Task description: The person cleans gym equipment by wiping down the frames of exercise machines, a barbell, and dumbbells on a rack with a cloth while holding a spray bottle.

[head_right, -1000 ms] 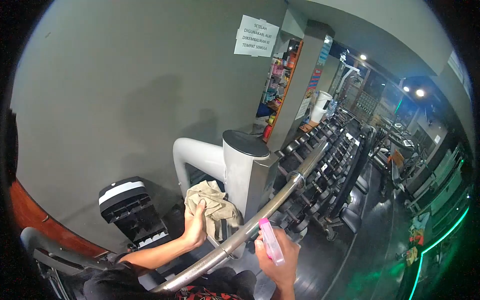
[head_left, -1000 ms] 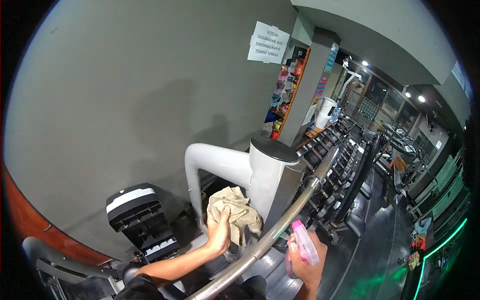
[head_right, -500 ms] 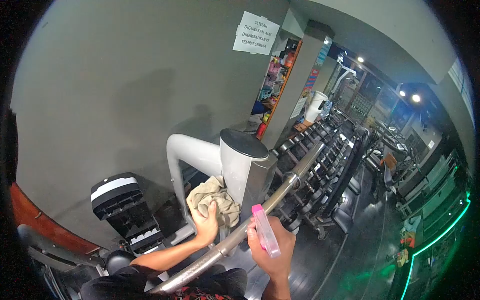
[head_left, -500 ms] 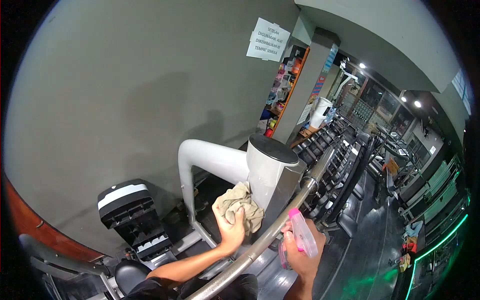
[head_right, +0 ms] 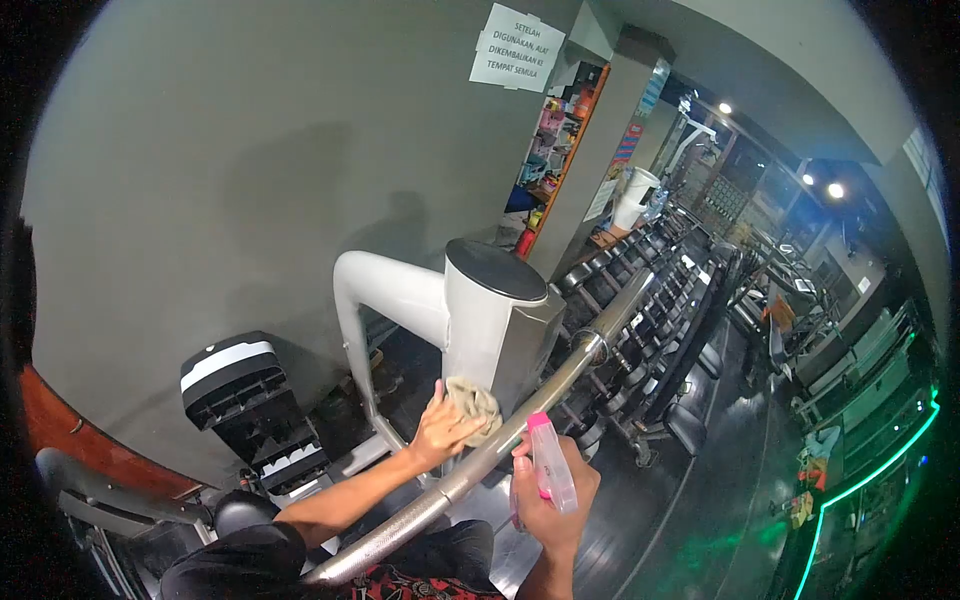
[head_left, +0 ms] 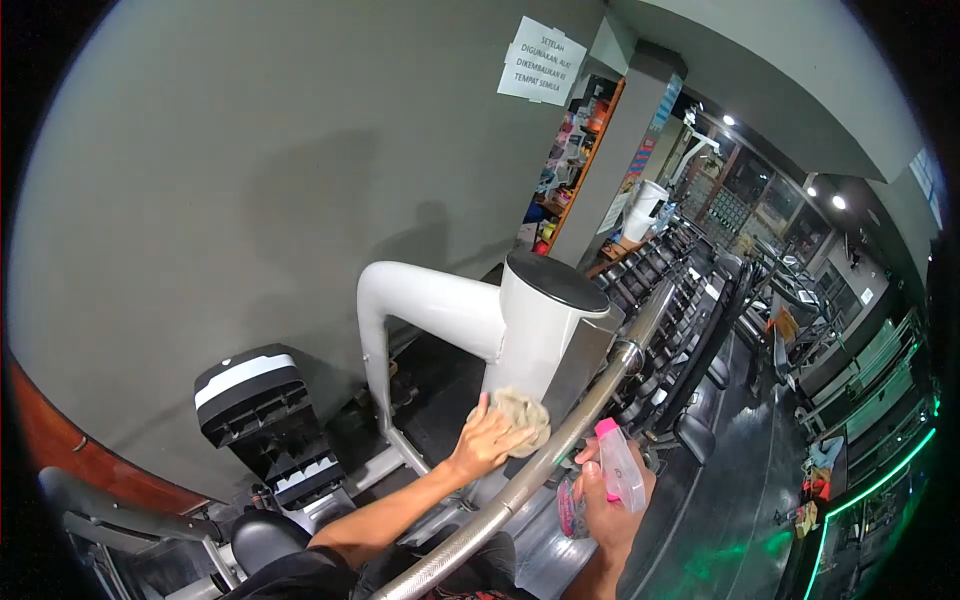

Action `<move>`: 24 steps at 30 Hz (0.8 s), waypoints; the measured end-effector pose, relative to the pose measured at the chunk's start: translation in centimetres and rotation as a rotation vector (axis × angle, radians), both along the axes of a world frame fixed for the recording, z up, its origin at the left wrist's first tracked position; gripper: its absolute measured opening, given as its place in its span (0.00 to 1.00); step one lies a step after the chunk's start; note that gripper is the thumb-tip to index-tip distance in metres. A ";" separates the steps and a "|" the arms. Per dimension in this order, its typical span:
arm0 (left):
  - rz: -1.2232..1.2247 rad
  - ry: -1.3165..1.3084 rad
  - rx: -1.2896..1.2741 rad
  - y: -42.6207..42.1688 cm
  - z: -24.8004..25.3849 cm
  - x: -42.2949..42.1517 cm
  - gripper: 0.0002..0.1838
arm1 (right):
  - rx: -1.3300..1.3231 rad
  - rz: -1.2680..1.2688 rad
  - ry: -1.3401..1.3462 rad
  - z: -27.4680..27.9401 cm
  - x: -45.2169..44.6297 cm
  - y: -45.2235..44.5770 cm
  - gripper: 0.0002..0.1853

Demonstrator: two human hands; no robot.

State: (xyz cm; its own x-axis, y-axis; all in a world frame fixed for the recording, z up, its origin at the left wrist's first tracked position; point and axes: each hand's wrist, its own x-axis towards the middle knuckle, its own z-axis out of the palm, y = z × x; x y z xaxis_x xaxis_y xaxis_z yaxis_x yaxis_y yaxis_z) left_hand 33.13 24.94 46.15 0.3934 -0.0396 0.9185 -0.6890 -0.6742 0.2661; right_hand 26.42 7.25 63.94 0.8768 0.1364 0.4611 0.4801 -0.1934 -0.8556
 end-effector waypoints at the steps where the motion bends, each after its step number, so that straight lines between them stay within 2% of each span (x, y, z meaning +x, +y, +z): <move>1: 0.047 0.054 0.054 -0.1 -0.4 -0.8 0.29 | -0.036 -0.016 0.000 -0.1 0.0 -0.1 0.07; 3: 0.091 0.085 0.069 -0.2 -0.6 -0.5 0.30 | -0.022 -0.025 -0.008 -0.4 -0.1 -0.2 0.07; 7: 0.134 -0.014 0.019 0.1 3.2 0.6 0.32 | -0.003 -0.035 0.021 -0.5 -0.6 -0.6 0.08; 11: 0.154 -0.104 -0.105 0.5 12.9 1.7 0.34 | -0.051 -0.044 -0.019 -0.6 -0.6 -0.6 0.10; 13: 0.177 -0.128 -0.131 0.6 14.8 1.2 0.34 | -0.062 -0.030 -0.068 -0.8 -0.6 -0.6 0.11; 16: 0.168 -0.069 -0.116 0.7 13.9 0.8 0.34 | -0.052 0.005 -0.013 -1.0 -0.9 -0.7 0.12; 19: 0.073 -0.037 0.016 0.7 5.9 0.8 0.31 | -0.034 0.028 0.082 -0.9 -1.4 -0.8 0.11; 21: 0.050 -0.019 0.029 1.0 4.2 0.5 0.30 | -0.035 0.016 0.063 -1.1 -1.3 -1.0 0.11; 22: 0.025 0.006 0.040 1.1 3.9 0.4 0.29 | -0.037 0.002 0.051 -1.3 -1.3 -1.0 0.12; 24: -0.031 -0.018 -0.028 0.9 6.6 0.7 0.28 | -0.045 -0.017 0.032 -1.5 -1.3 -1.0 0.12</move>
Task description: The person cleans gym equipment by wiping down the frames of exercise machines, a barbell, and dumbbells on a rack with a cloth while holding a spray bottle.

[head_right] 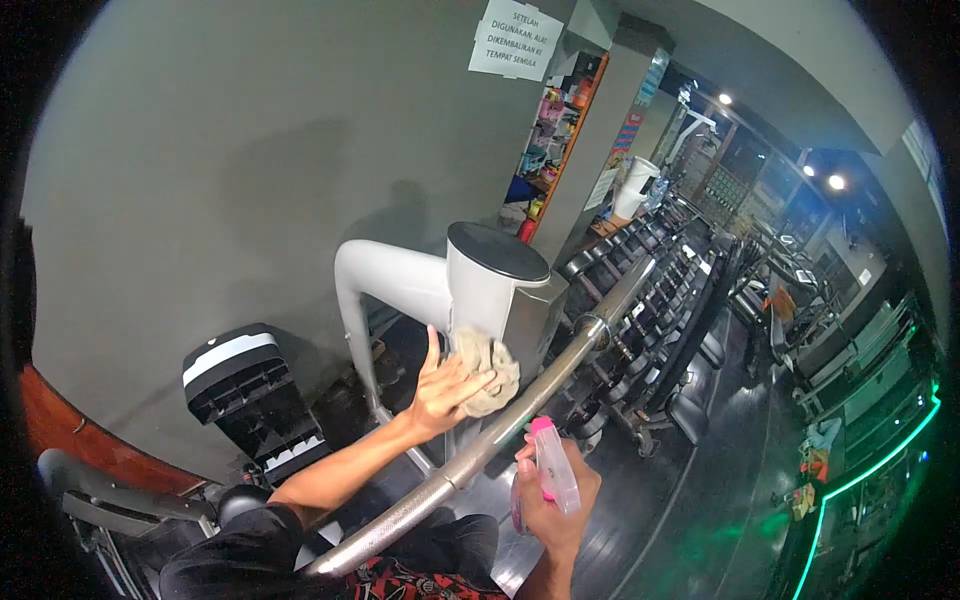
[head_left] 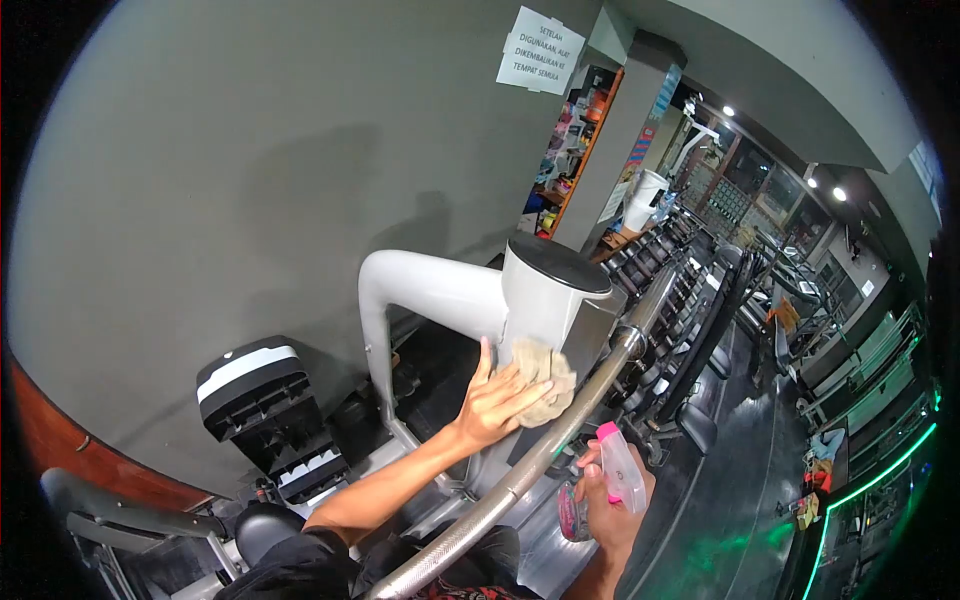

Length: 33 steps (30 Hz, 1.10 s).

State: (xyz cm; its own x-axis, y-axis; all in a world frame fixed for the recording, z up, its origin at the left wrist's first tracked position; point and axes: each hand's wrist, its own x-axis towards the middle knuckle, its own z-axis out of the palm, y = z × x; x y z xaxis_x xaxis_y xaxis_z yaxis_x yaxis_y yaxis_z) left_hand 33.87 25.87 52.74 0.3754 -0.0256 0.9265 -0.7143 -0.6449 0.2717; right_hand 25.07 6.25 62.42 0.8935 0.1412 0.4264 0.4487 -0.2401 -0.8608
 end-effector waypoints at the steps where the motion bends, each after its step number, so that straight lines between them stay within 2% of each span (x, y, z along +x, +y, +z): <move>1: 0.027 -0.082 -0.038 -0.1 1.8 0.5 0.28 | -0.008 -0.017 -0.025 0.0 0.1 0.0 0.12; 2: 0.055 -0.164 -0.078 -0.3 3.7 0.9 0.29 | -0.010 -0.019 -0.025 0.1 0.1 0.0 0.12; 4: 0.067 -0.152 -0.073 -0.6 8.6 0.7 0.28 | -0.027 -0.006 -0.033 0.2 0.0 0.1 0.13; 6: 0.083 -0.140 -0.065 -0.9 9.6 0.6 0.27 | -0.031 0.001 -0.019 0.5 -0.1 0.0 0.13; 9: 0.120 -0.173 0.006 -0.9 7.7 0.3 0.25 | -0.016 0.008 -0.003 0.3 -0.1 0.0 0.13; 13: 0.015 -0.081 0.094 -0.4 0.4 -0.4 0.27 | -0.031 0.004 -0.012 0.0 0.0 -0.1 0.13; 16: 0.022 -0.005 0.095 0.2 -1.1 -1.2 0.27 | -0.019 -0.002 -0.025 0.0 -0.3 -0.1 0.13; 18: 0.014 -0.050 0.092 0.9 -0.6 -0.1 0.26 | -0.014 0.004 -0.022 0.2 -0.6 -0.3 0.14; 20: 0.116 -0.230 0.066 2.1 1.4 1.3 0.24 | -0.009 0.015 -0.014 0.5 -0.8 -0.6 0.14; 22: 0.205 -0.225 0.020 3.3 6.4 1.2 0.24 | -0.020 -0.005 -0.013 0.7 -1.1 -0.9 0.14; 24: 0.216 -0.155 -0.151 3.7 10.0 1.6 0.25 | -0.006 -0.005 0.019 1.0 -1.3 -0.8 0.14; 25: 0.166 -0.184 -0.209 3.3 10.6 1.7 0.30 | 0.010 -0.007 0.047 1.1 -1.4 -0.8 0.14; 28: 0.146 -0.139 -0.221 2.4 6.2 1.6 0.29 | 0.023 0.030 -0.001 0.1 -1.2 -0.9 0.14; 31: 0.096 -0.024 -0.184 1.2 -1.6 0.2 0.26 | -0.021 0.048 -0.053 -0.1 -1.3 -1.3 0.14; 33: 0.062 0.055 -0.153 1.3 -2.8 -0.3 0.26 | -0.024 0.034 -0.056 0.4 -1.4 -1.4 0.14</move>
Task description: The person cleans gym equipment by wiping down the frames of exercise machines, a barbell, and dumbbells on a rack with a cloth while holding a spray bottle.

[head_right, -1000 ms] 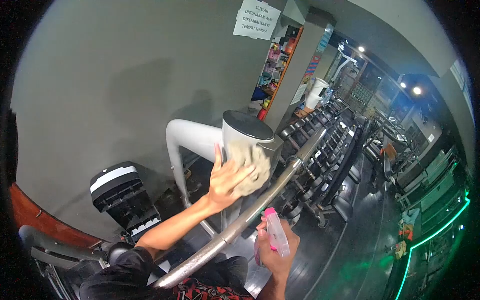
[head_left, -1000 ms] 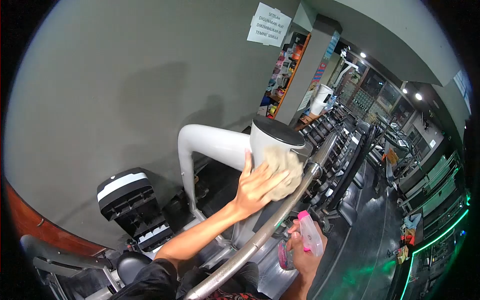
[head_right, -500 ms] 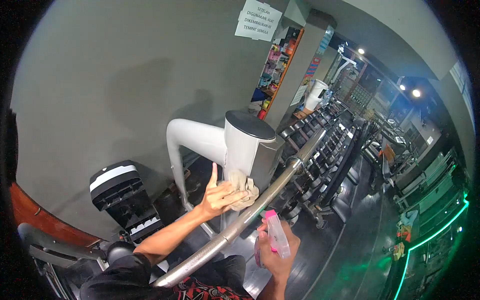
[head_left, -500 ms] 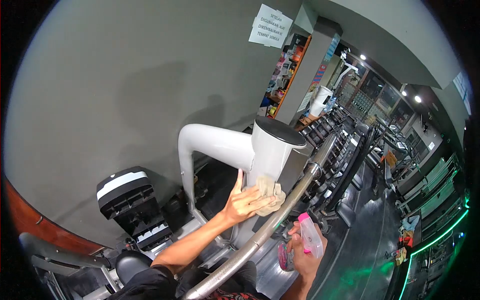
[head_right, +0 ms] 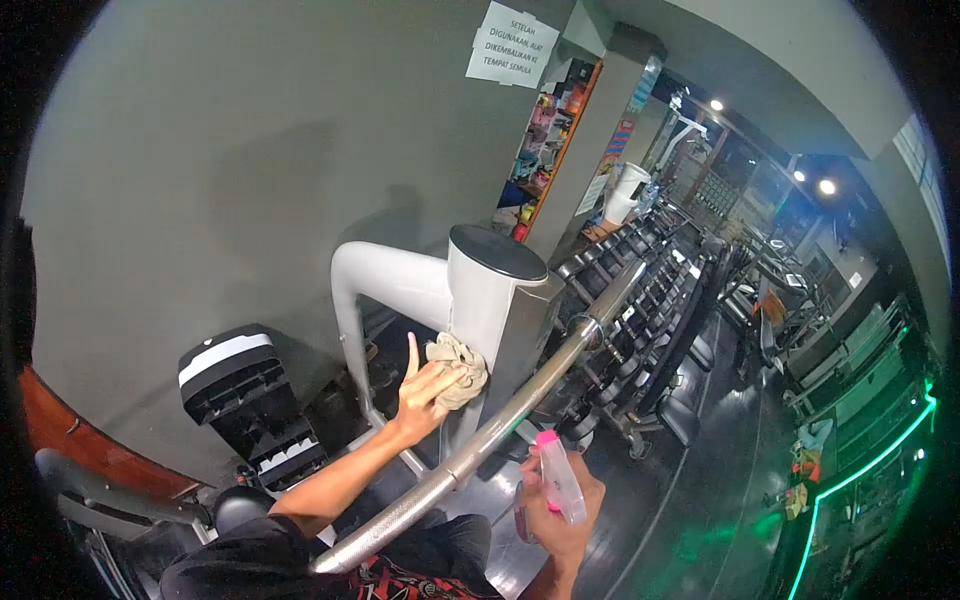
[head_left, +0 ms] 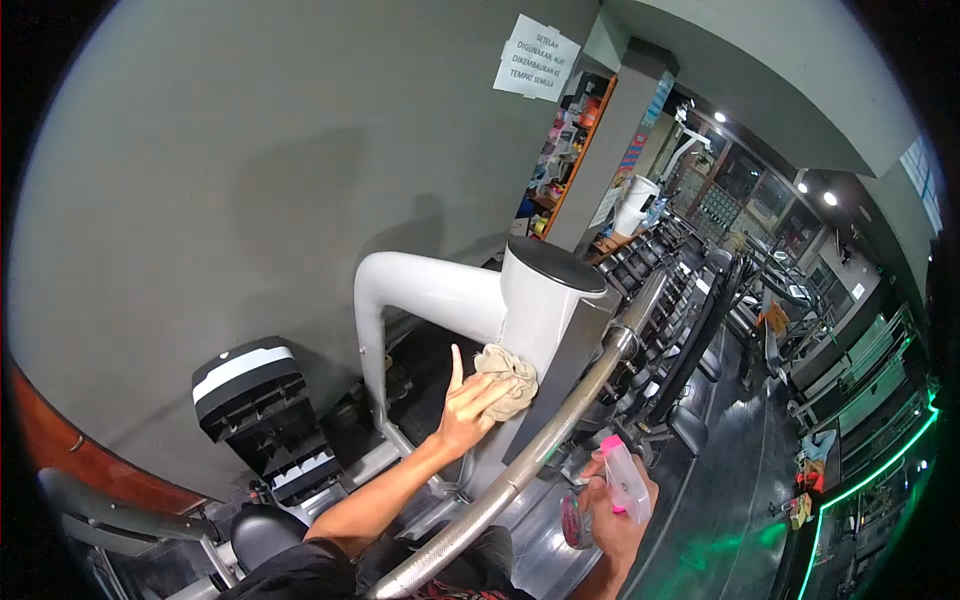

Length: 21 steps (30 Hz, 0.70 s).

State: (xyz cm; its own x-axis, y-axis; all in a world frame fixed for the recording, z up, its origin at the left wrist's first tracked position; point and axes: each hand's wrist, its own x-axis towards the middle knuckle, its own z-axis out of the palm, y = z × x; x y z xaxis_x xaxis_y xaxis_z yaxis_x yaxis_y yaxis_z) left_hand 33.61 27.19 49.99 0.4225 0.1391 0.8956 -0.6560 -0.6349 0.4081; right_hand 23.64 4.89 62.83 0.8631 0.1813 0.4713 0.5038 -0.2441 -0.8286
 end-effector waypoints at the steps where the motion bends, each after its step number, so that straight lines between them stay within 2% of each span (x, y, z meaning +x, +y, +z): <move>1: 0.004 -0.030 -0.013 0.2 0.5 0.1 0.28 | -0.009 -0.009 0.004 0.2 -0.1 0.0 0.14; 3: 0.013 -0.054 -0.032 0.7 2.3 0.4 0.29 | 0.003 -0.007 0.021 0.1 -0.2 0.2 0.13; 5: 0.062 -0.131 -0.028 1.4 6.2 1.4 0.29 | 0.020 -0.002 0.034 0.0 -0.2 0.6 0.13; 9: 0.065 -0.155 -0.176 2.7 13.1 2.6 0.32 | 0.044 0.027 0.062 -0.1 -0.3 1.0 0.11; 12: 0.088 -0.174 -0.221 2.0 11.7 2.9 0.29 | 0.062 0.041 0.083 0.0 -0.3 1.1 0.10; 15: 0.107 -0.214 -0.075 0.8 5.9 2.3 0.21 | 0.071 0.043 0.087 0.3 -0.4 1.1 0.10; 18: 0.082 -0.123 -0.015 0.6 6.7 0.5 0.24 | 0.059 0.028 0.077 0.1 -0.1 0.9 0.10; 21: 0.081 -0.128 0.004 1.3 12.1 0.2 0.27 | 0.029 0.005 0.061 -0.1 0.1 1.0 0.11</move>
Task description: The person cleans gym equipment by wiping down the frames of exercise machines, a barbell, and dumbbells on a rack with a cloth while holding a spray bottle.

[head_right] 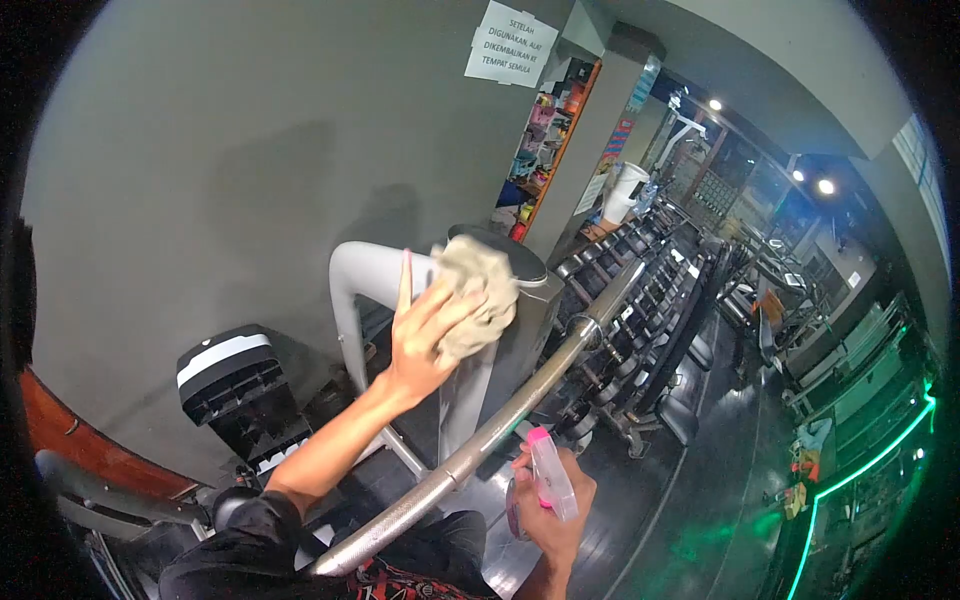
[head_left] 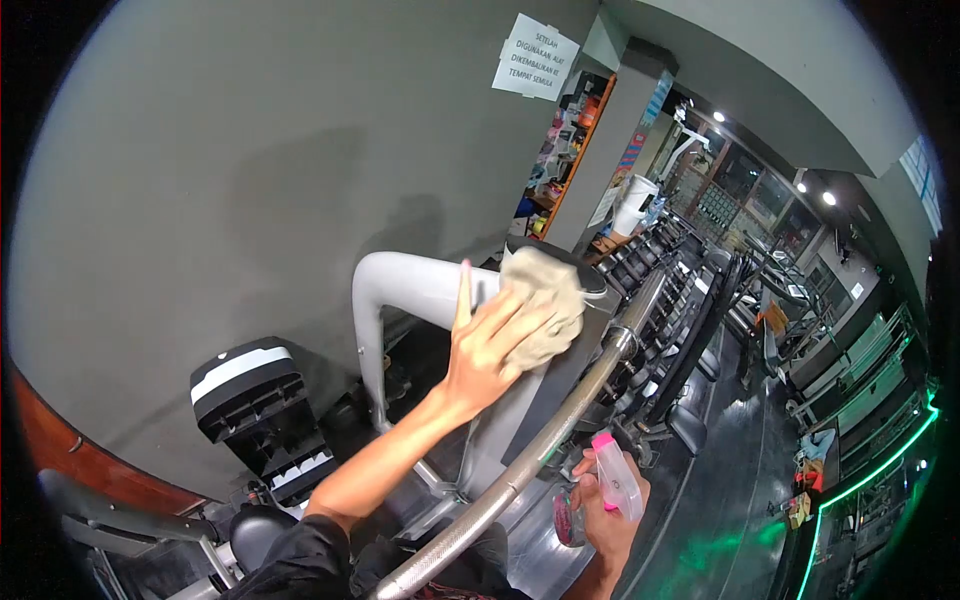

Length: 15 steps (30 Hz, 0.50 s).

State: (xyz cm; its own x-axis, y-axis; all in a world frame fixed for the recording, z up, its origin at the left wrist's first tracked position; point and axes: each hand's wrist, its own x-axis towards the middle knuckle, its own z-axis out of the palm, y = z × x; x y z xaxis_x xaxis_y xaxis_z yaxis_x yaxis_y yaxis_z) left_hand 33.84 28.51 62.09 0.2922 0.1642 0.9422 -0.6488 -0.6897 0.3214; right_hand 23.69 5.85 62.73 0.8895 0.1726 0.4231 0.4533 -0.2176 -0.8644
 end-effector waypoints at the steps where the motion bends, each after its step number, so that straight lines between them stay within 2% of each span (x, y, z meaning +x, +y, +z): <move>1: -0.005 -0.012 0.099 0.1 2.7 -0.1 0.27 | -0.008 -0.009 -0.016 0.0 0.1 0.1 0.12; 2: -0.010 -0.024 0.198 0.2 5.2 -0.1 0.27 | -0.008 -0.008 -0.015 0.1 0.1 0.2 0.12; 5: -0.032 0.197 0.495 0.2 10.2 0.2 0.29 | 0.025 0.019 0.043 0.1 0.1 0.4 0.13; 6: -0.032 0.203 0.494 0.6 11.1 0.3 0.29 | 0.014 0.024 -0.001 -0.3 0.4 0.3 0.13; 9: -0.142 0.604 0.475 2.1 13.8 1.0 0.24 | 0.012 0.033 -0.019 -0.4 0.5 0.5 0.12; 12: -0.053 0.644 0.503 5.0 13.9 2.7 0.23 | 0.001 0.027 0.023 -0.2 0.1 0.5 0.11; 14: -0.092 0.647 0.504 6.8 14.3 2.3 0.24 | -0.008 0.015 0.033 -0.3 0.1 0.4 0.11; 15: -0.067 0.732 0.494 7.4 14.5 2.1 0.24 | -0.005 0.017 0.018 -0.6 0.2 0.2 0.11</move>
